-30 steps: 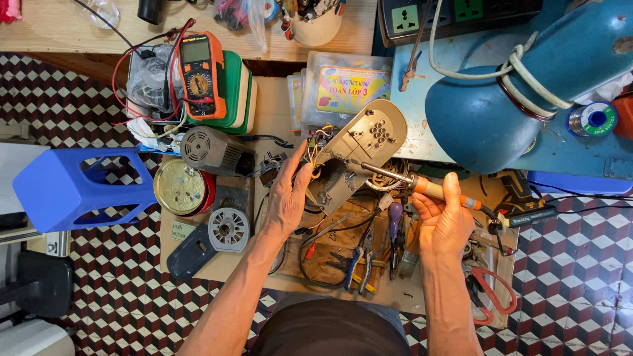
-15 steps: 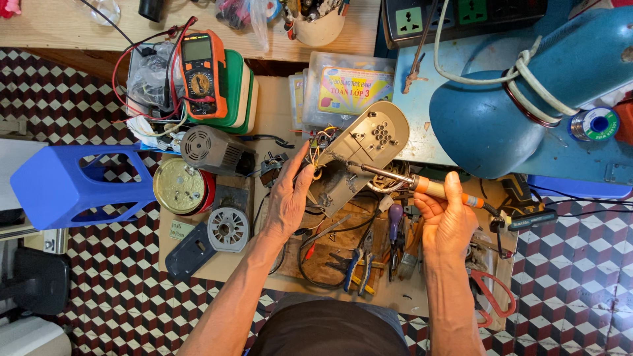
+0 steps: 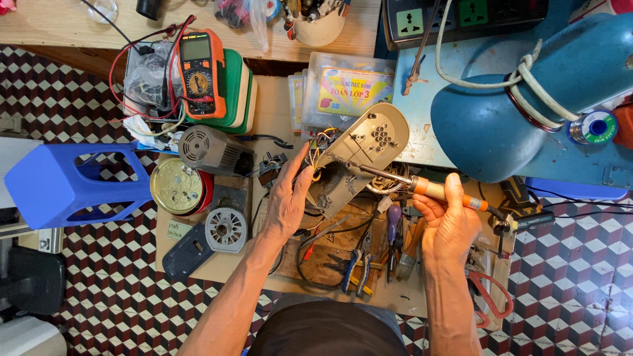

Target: The person repairs a small electrical appliance on a cluttered workbench. They unscrew and open the appliance housing by hand, solder internal wires and connections with a soldering iron, cut and strip wires with pliers, then pick up a cordless drill and work on a part at the end.

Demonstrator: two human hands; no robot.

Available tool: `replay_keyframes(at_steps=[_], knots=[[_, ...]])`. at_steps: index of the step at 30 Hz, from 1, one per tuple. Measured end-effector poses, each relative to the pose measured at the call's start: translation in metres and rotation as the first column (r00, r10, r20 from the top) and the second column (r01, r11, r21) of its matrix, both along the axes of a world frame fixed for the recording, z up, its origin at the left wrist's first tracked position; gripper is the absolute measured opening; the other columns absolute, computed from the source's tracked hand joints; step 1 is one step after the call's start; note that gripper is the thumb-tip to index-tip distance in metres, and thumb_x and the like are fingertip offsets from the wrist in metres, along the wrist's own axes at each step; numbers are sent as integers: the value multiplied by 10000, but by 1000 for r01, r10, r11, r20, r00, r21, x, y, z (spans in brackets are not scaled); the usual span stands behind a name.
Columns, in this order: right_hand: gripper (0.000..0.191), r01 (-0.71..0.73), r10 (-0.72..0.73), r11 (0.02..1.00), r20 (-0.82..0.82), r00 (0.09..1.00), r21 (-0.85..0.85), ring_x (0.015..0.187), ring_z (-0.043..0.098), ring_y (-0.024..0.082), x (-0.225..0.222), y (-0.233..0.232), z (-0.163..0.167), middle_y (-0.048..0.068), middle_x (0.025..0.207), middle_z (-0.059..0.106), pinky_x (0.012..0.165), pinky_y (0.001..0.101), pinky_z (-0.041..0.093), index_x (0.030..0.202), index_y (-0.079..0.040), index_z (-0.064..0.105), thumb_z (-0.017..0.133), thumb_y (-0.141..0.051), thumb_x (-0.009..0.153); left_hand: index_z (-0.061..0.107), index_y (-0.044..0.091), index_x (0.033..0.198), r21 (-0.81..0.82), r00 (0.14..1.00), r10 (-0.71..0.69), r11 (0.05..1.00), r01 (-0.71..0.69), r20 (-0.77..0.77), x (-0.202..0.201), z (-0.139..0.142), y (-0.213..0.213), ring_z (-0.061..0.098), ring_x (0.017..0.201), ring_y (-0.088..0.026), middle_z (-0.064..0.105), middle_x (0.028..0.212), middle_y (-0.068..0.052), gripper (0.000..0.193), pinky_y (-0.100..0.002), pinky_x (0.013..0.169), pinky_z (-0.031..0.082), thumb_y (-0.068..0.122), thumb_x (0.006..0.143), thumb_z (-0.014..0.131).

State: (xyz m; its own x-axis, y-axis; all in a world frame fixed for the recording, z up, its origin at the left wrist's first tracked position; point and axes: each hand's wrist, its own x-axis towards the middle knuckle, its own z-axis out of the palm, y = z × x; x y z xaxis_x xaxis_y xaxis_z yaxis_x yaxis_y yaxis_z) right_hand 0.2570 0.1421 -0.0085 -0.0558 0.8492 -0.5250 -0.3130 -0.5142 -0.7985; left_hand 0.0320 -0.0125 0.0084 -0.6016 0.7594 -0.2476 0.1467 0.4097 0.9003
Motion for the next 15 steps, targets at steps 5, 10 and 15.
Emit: replay_keyframes(at_steps=[5, 10, 15], knots=[[290, -14, 18, 997, -51, 999, 76, 752, 753, 245, 1, -3, 11, 194, 969, 729, 721, 329, 653, 1072, 42, 612, 687, -236, 1037, 439, 200, 1565, -3, 1000, 23, 1000, -23, 2, 1, 3, 0, 582, 1332, -249, 572, 1474, -99, 592, -386, 1116, 452, 512, 1062, 420], [263, -35, 29, 984, 33, 999, 174, 920, 746, 263, 4, -32, 23, 191, 1101, 711, 856, 357, 643, 1185, 80, 635, 656, -138, 1038, 445, 148, 1559, 99, 999, 22, 995, -19, -25, -1, -1, 1, 478, 1437, -268, 498, 1552, -130, 564, -381, 1151, 410, 458, 1088, 426], [310, -9, 12, 994, -32, 999, 105, 1097, 694, 282, 5, -73, 25, 179, 1195, 672, 1027, 396, 588, 1251, 76, 619, 639, -138, 1028, 457, 133, 1552, 149, 1000, 18, 989, -15, -22, -2, -8, 0, 508, 1444, -272, 525, 1545, -129, 527, -377, 1171, 425, 413, 1106, 444]])
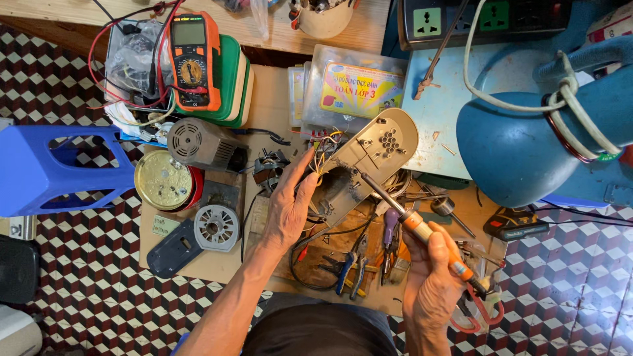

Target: The person repairs a small electrical appliance on a cluttered workbench. They unscrew and open the appliance housing by hand, solder internal wires and connections with a soldering iron, cut and strip wires with pliers, then pick up a cordless drill and work on a part at the end.

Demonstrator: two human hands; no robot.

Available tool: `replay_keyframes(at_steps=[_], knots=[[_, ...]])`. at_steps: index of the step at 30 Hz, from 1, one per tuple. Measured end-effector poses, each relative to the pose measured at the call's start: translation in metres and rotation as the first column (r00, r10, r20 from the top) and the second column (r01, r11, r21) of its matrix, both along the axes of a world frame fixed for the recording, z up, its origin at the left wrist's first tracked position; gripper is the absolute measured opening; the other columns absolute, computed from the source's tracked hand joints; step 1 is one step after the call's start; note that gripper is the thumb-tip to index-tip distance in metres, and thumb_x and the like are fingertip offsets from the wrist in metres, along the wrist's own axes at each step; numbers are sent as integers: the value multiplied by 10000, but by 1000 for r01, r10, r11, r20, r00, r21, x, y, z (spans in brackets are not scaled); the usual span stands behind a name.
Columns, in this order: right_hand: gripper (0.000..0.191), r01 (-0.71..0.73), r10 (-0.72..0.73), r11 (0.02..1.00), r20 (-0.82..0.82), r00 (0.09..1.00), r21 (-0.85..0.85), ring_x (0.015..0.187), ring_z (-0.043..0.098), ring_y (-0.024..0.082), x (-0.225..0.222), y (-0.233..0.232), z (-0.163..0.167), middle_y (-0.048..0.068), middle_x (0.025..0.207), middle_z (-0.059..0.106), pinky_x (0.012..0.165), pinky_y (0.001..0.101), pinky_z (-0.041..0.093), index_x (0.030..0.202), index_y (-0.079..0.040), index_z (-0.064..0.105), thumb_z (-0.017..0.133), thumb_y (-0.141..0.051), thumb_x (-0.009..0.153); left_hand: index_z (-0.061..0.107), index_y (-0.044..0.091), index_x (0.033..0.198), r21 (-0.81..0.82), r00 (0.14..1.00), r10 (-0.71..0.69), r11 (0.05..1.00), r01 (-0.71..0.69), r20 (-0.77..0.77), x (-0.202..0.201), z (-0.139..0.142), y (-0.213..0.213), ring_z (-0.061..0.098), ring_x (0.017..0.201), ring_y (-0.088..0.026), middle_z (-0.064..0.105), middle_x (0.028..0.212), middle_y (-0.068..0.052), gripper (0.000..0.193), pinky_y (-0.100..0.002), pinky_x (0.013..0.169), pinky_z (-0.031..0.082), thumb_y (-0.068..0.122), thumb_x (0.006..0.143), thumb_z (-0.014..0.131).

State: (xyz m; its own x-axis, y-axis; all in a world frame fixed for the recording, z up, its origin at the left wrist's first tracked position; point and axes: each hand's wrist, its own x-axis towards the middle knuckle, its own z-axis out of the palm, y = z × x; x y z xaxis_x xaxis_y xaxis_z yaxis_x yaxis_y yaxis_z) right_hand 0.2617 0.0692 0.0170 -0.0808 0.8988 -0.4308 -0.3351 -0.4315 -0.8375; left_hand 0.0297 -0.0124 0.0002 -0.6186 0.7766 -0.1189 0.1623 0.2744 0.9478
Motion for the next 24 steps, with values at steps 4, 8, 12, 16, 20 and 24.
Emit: replay_keyframes(at_steps=[4, 8, 12, 16, 20, 24], knots=[[327, 48, -50, 998, -51, 997, -47, 1161, 671, 276, -3, -17, -4, 169, 1227, 660, 1114, 418, 537, 1269, 64, 593, 641, -145, 1022, 460, 115, 1546, 7, 1000, -10, 1000, 10, -22, -2, -3, -2, 486, 1458, -289, 509, 1559, -144, 523, -381, 1185, 403, 397, 1106, 457], [345, 100, -109, 986, -72, 991, -130, 1176, 658, 278, -7, -30, -2, 190, 1247, 667, 1138, 407, 500, 1278, 48, 581, 630, -159, 1007, 474, 95, 1534, 26, 999, -14, 1000, 15, -41, -4, -2, -3, 479, 1473, -297, 508, 1569, -155, 520, -392, 1202, 379, 394, 1108, 468], [366, 113, -127, 983, -92, 988, -143, 1202, 648, 303, -12, -40, 1, 197, 1258, 652, 1142, 403, 499, 1280, 47, 589, 629, -174, 992, 480, 92, 1529, 8, 1000, -23, 1000, 23, -19, -5, 1, -4, 462, 1480, -309, 498, 1574, -159, 517, -402, 1204, 370, 381, 1101, 470], [378, 166, -178, 978, -91, 980, -125, 1214, 638, 300, -17, -45, 2, 203, 1278, 646, 1143, 404, 499, 1289, 48, 582, 639, -183, 995, 496, 100, 1517, -34, 1000, -26, 999, 26, -6, -9, 3, -3, 462, 1468, -318, 501, 1559, -162, 510, -402, 1188, 377, 373, 1087, 472], [374, 184, -192, 973, -50, 980, -140, 1211, 642, 296, -21, -48, 0, 201, 1271, 651, 1137, 392, 499, 1282, 41, 585, 643, -186, 991, 487, 112, 1520, 3, 999, -43, 999, 43, -19, -13, 4, -3, 468, 1479, -318, 501, 1566, -167, 500, -408, 1201, 383, 388, 1104, 462], [382, 202, -210, 969, -41, 977, -144, 1201, 644, 288, -23, -53, -1, 196, 1265, 655, 1130, 395, 509, 1274, 48, 591, 652, -191, 982, 476, 133, 1533, -14, 998, -61, 998, 61, 19, -14, 3, -5, 433, 1489, -330, 467, 1581, -169, 497, -426, 1204, 368, 376, 1101, 454]])
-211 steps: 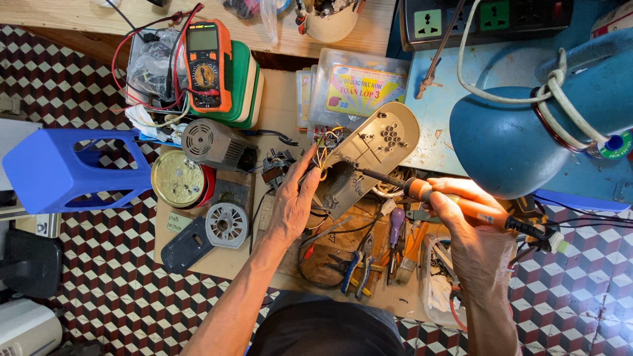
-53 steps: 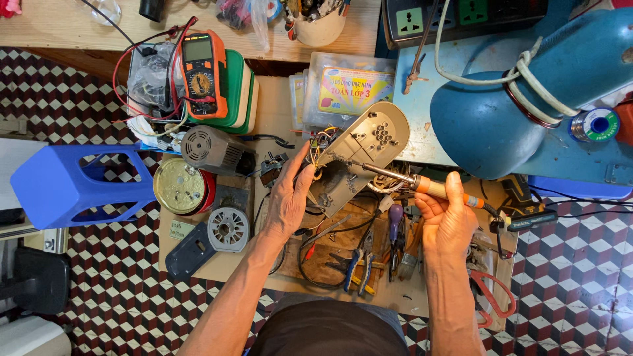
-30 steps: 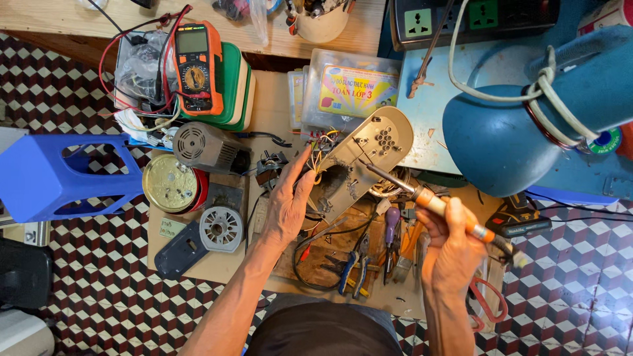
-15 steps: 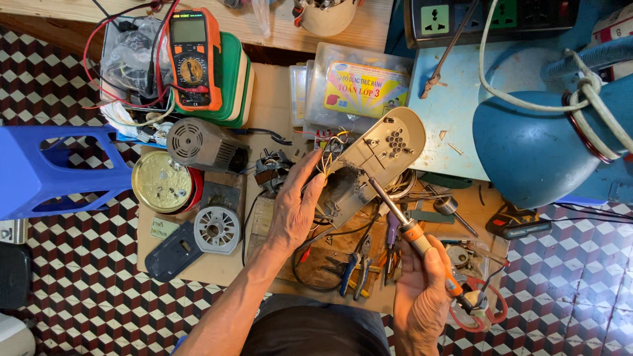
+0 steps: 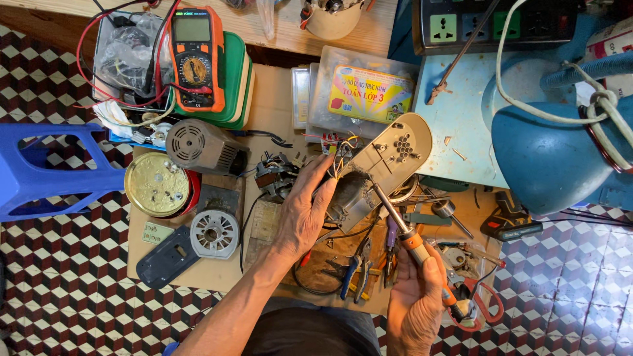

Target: The person repairs a small electrical appliance on a cluttered workbench. They unscrew and open the appliance housing by hand, solder internal wires and connections with a soldering iron, cut and strip wires with pliers, then pick up a cordless drill and work on a part at the end.

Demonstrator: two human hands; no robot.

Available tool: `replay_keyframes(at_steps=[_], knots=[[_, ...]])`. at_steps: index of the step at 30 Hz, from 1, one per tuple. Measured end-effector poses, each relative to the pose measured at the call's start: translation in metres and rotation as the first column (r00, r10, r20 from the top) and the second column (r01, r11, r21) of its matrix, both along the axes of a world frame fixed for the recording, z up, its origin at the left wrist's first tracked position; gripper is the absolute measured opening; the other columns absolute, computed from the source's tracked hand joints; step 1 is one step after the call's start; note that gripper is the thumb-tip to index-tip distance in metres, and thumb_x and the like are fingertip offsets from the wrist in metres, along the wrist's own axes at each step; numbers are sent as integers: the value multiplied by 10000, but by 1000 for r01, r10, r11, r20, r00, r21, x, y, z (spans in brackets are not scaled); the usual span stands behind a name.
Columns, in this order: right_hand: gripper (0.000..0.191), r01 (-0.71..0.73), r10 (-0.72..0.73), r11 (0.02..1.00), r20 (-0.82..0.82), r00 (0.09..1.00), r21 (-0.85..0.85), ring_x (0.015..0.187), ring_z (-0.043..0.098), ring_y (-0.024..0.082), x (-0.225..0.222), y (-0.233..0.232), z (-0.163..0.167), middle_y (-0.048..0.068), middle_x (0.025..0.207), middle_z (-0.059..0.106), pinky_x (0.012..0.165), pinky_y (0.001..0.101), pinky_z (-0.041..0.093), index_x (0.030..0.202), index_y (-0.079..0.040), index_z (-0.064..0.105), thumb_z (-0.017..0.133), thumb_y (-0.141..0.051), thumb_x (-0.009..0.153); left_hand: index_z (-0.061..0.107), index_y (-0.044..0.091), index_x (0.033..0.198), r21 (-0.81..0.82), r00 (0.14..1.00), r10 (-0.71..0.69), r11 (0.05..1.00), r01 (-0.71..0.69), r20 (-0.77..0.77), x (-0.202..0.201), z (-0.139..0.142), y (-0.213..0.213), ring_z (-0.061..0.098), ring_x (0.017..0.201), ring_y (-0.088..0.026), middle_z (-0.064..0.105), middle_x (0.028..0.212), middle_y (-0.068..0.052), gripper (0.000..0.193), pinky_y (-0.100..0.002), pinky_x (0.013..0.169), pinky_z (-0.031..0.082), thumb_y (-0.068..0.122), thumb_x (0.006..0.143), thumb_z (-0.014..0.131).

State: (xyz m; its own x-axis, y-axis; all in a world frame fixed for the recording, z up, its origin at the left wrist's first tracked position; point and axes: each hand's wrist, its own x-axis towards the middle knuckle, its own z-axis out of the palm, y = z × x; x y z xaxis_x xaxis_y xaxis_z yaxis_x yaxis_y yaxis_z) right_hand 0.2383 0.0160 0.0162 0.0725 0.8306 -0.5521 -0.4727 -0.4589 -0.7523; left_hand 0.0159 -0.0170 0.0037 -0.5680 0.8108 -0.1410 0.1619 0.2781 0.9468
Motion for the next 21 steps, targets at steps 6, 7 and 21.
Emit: replay_keyframes(at_steps=[6, 7, 21], knots=[[410, 3, -4, 1000, 37, 999, 24, 1194, 654, 275, 0, 0, 1, 194, 1242, 656, 1124, 382, 502, 1278, 60, 583, 672, -200, 974, 475, 138, 1534, 20, 1000, 0, 1000, 0, 1, -1, 0, -1, 434, 1489, -328, 464, 1582, -166, 489, -430, 1206, 380, 367, 1103, 451], [409, 10, -11, 1000, 36, 999, 18, 1190, 657, 271, -1, 0, 1, 194, 1238, 659, 1110, 380, 493, 1274, 59, 584, 672, -201, 970, 472, 135, 1535, 26, 1000, 0, 1000, 0, -2, -1, 0, -1, 434, 1488, -328, 465, 1580, -168, 490, -431, 1205, 379, 366, 1104, 454], [393, 0, 0, 1000, 2, 1000, 22, 1203, 652, 279, -4, -3, 4, 195, 1261, 652, 1139, 372, 500, 1273, 54, 593, 660, -186, 969, 476, 126, 1531, 21, 1000, -10, 1000, 10, 6, -2, 4, -1, 437, 1482, -336, 468, 1574, -173, 502, -433, 1201, 380, 380, 1099, 448]])
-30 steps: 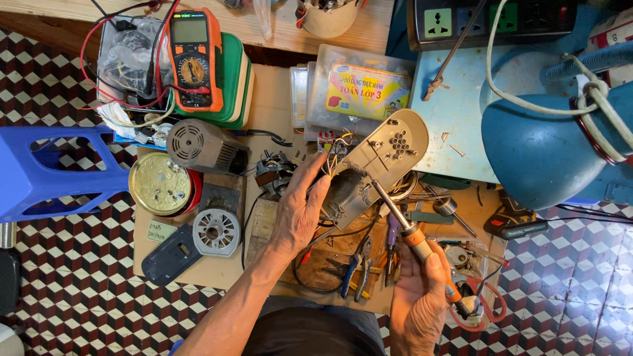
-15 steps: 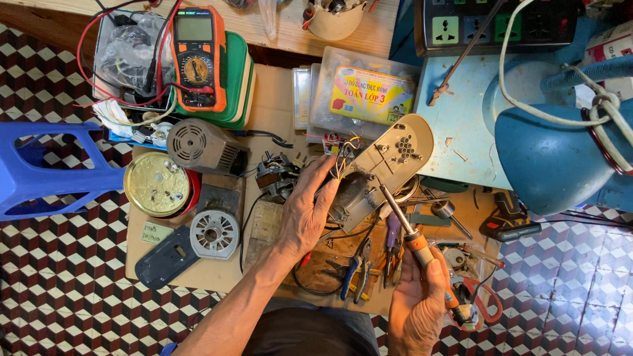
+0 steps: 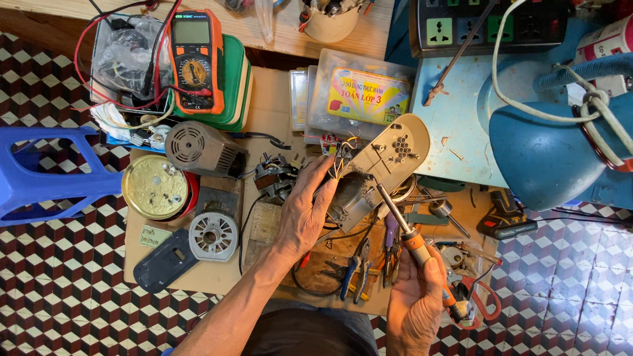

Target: The person repairs a small electrical appliance on a cluttered workbench. They unscrew and open the appliance housing by hand, solder internal wires and connections with a soldering iron, cut and strip wires with pliers, then pick up a cordless drill and work on a part at the end.

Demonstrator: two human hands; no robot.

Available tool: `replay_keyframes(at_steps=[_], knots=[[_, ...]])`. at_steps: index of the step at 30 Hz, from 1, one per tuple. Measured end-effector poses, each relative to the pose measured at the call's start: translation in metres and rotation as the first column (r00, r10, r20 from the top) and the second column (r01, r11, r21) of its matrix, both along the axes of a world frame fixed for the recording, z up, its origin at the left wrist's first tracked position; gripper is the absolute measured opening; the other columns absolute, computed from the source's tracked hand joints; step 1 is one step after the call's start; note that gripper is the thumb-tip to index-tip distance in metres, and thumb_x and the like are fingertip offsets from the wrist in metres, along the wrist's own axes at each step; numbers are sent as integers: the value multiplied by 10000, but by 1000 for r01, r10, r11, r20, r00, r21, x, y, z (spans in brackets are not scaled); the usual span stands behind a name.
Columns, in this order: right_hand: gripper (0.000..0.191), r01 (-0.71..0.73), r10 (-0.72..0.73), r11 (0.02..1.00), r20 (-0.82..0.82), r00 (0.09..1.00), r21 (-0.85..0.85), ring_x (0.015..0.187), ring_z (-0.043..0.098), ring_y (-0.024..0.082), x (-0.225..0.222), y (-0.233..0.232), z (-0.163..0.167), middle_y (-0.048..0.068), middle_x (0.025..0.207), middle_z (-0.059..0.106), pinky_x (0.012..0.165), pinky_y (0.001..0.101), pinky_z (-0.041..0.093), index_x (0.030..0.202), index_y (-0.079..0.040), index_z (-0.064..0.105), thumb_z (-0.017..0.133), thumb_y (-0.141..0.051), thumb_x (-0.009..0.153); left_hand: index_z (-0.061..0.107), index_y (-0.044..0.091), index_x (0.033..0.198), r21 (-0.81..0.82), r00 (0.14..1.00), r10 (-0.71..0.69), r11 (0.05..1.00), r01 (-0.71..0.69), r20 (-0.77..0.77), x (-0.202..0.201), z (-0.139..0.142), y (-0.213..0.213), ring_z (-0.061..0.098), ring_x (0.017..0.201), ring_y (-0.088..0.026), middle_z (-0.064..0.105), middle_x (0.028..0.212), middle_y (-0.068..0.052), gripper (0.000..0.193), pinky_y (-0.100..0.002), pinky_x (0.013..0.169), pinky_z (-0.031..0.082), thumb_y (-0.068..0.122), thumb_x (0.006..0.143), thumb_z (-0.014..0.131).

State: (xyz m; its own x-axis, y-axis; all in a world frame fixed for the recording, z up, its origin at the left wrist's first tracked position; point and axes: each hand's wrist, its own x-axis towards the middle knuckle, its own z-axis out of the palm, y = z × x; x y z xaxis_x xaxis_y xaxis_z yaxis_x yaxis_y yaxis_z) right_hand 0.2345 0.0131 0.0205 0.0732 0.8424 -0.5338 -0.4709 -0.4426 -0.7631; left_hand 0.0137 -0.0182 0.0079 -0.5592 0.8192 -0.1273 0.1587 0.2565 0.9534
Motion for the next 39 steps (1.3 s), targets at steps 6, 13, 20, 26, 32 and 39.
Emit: replay_keyframes(at_steps=[6, 13, 20, 26, 32, 39], knots=[[375, 6, -6, 1000, -6, 1000, 10, 1204, 648, 280, 3, -3, -3, 198, 1269, 651, 1146, 383, 496, 1273, 48, 594, 655, -169, 973, 473, 146, 1535, -3, 1000, -2, 1000, 2, -9, 0, -3, -1, 450, 1480, -331, 475, 1574, -165, 503, -436, 1204, 392, 399, 1101, 440], [357, -81, 73, 991, 80, 994, 108, 1211, 663, 300, -1, 2, 19, 224, 1268, 646, 1135, 411, 524, 1259, 69, 593, 649, -157, 989, 472, 146, 1534, 9, 1000, -8, 1000, 8, 8, 0, -4, -1, 447, 1474, -321, 462, 1578, -154, 507, -430, 1198, 400, 404, 1099, 435], [291, -641, 315, 763, 818, 481, 83, 1016, 734, 228, -33, 60, 103, 166, 1122, 757, 916, 321, 588, 1183, 44, 714, 721, -138, 957, 489, 139, 1527, 52, 1000, 24, 998, -24, -2, -5, -2, -4, 499, 1441, -333, 495, 1556, -159, 510, -425, 1161, 431, 412, 1097, 459], [298, -682, 361, 727, 888, 284, -78, 912, 731, 192, -76, 85, 134, 141, 1010, 761, 811, 267, 580, 1152, 1, 748, 772, -173, 911, 487, 157, 1529, 57, 998, 43, 998, -40, -43, -12, -6, -6, 529, 1408, -351, 508, 1553, -170, 541, -439, 1147, 437, 468, 1088, 453], [269, -735, 363, 677, 889, 278, -46, 903, 731, 176, -87, 92, 138, 133, 1005, 764, 823, 250, 584, 1114, 36, 747, 770, -157, 929, 480, 180, 1545, 30, 997, 22, 999, -20, -76, -15, -10, -9, 517, 1403, -361, 492, 1553, -189, 567, -470, 1151, 410, 510, 1090, 403], [251, -747, 259, 663, 924, 282, 42, 906, 744, 196, -88, 91, 135, 167, 1009, 743, 863, 282, 609, 1126, 45, 732, 762, -148, 969, 464, 223, 1553, 18, 999, 12, 1000, -11, -51, -15, -18, -7, 496, 1415, -359, 472, 1566, -178, 591, -489, 1176, 387, 557, 1076, 364]])
